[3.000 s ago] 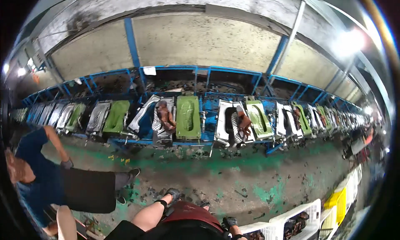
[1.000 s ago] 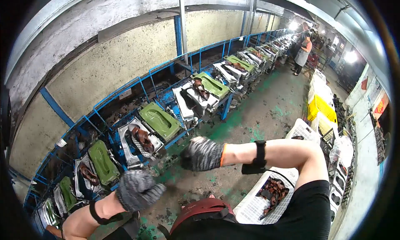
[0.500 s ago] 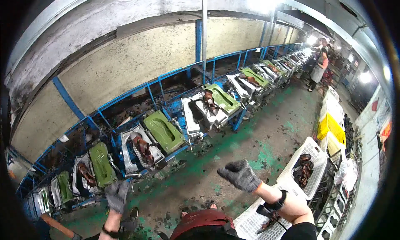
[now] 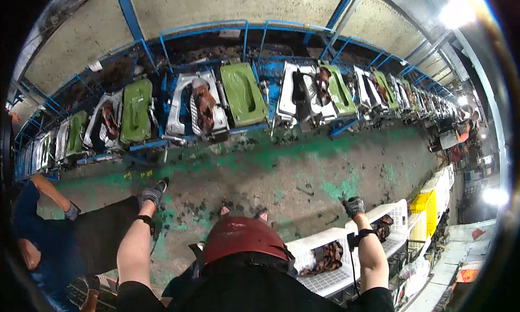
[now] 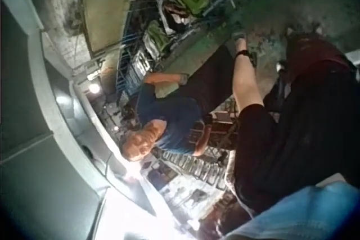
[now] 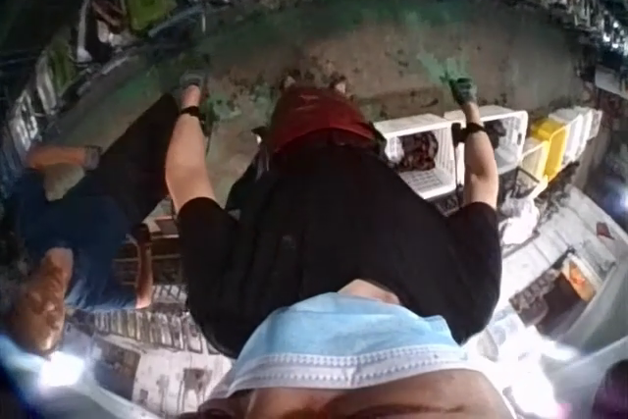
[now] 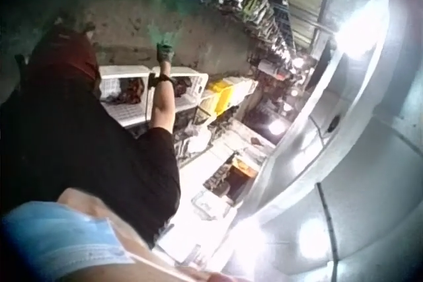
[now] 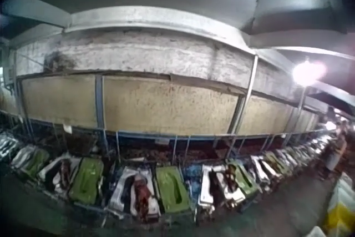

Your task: Operating an assembly line conveyor system to place shoe components into molds for processing.

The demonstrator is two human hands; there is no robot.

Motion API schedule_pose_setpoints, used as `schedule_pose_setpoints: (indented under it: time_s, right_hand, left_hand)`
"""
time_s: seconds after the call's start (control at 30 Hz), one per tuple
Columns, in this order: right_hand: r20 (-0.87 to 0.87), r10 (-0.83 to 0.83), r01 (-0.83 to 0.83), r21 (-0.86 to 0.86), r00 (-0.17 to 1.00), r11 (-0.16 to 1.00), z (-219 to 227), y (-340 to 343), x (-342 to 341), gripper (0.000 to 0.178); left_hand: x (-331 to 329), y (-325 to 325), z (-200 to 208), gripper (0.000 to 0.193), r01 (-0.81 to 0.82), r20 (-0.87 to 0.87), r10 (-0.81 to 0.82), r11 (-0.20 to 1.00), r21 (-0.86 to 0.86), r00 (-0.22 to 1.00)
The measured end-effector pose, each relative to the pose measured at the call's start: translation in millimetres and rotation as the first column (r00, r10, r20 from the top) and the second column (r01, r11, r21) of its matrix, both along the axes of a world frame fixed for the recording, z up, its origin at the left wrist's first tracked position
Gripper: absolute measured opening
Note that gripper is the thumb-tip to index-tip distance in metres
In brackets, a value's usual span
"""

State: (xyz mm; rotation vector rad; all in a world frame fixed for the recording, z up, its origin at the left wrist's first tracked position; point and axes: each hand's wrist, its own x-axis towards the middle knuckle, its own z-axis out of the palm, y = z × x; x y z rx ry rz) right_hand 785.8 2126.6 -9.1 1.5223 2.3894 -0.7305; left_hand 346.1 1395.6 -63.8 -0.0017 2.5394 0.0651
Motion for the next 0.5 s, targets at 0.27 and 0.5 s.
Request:
schedule_pose_setpoints:
  time_s: [0.27, 0.5]
  right_hand:
    - [-0.277, -0.184, 0.084, -0.338, 0.943, 0.938, 47.2, -48.6, -75.1, 0.026]
    - [-0.344, 0.157, -0.294, -0.392, 0.926, 0.872, 26.1, -107.6, -219.2, 0.047]
  left_hand:
    - [-1.6, 71.1, 22.3, 0.038, 0.357, -0.093, -0.367, 0.928, -0.107, 0.926]
    - [81.7, 247.1, -32.1, 0.028, 0.278, -0.364, 0.024, 0.596, 0.753, 0.931]
